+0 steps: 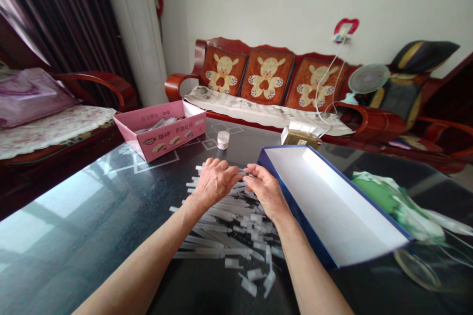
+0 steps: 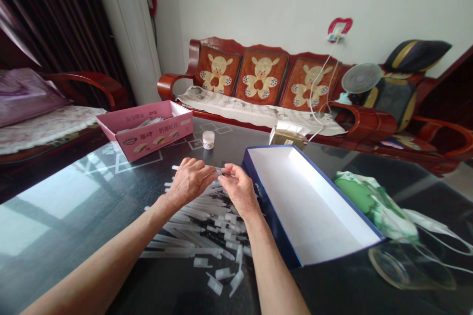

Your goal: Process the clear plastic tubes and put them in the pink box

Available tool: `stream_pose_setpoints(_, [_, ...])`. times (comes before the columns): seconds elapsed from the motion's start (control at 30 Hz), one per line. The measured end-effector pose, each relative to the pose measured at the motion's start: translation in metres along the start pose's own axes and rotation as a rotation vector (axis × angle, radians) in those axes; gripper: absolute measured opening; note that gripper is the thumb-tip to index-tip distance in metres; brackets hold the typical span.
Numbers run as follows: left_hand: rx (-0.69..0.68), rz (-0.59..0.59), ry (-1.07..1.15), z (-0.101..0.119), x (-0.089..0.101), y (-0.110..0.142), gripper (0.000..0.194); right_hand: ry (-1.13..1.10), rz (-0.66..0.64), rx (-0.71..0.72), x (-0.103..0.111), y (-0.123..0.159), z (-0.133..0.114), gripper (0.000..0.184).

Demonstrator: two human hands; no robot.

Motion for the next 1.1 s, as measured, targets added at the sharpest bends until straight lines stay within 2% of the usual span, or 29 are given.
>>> stream_pose_setpoints(0.1, [-0.003,0.005,-0.006,0.001,0.001,0.0,0.04,0.121,0.054,-0.003,0.002,0.001,0.0,0.041])
stream_pose_setpoints(0.2, [-0.011,0.003,-0.009,0.001,0.001,0.0,0.04,0.205,0.03,0.037,0.0,0.001,-0.003,0.042])
stream_pose_setpoints(0.3, [-0.008,0.005,-0.011,0.0,0.0,0.0,0.04,0.146,-0.006,0.015,-0.002,0.001,-0.002,0.037])
stream_pose_setpoints(0.4, [-0.006,0.014,-0.016,0.0,0.0,0.0,0.039,0.098,-0.012,-0.016,-0.001,0.001,0.002,0.045])
stream_pose_setpoints(0.6, [-0.022,0.015,-0.009,0.001,-0.001,0.001,0.038,0.242,0.04,0.041,0.003,-0.001,0.002,0.041])
stream_pose_setpoints(0.7, [-0.022,0.001,-0.005,0.0,-0.003,0.001,0.037,0.131,0.018,0.011,0.0,-0.001,0.003,0.034])
stream_pose_setpoints(0.8, [-0.033,-0.01,0.002,0.001,-0.004,0.002,0.037,0.067,0.035,-0.034,0.0,-0.001,0.007,0.042])
stream_pose_setpoints(1.0, [-0.045,-0.026,-0.006,0.005,-0.004,0.001,0.04,0.193,0.048,-0.036,0.003,-0.001,0.012,0.042])
stream_pose_setpoints(1.1, [-0.05,-0.038,0.003,0.003,-0.007,0.002,0.04,0.166,0.021,-0.023,0.002,-0.002,0.01,0.034])
Point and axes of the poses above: each hand's wrist, its own y-axis away from the middle knuckle, its own x-axis out of the back of the hand, z = x × y, the point moved 7 cm from there along -y, towards the middle knuckle, and after that the axes turned 13 degrees about -y, right-handed, at the moved point
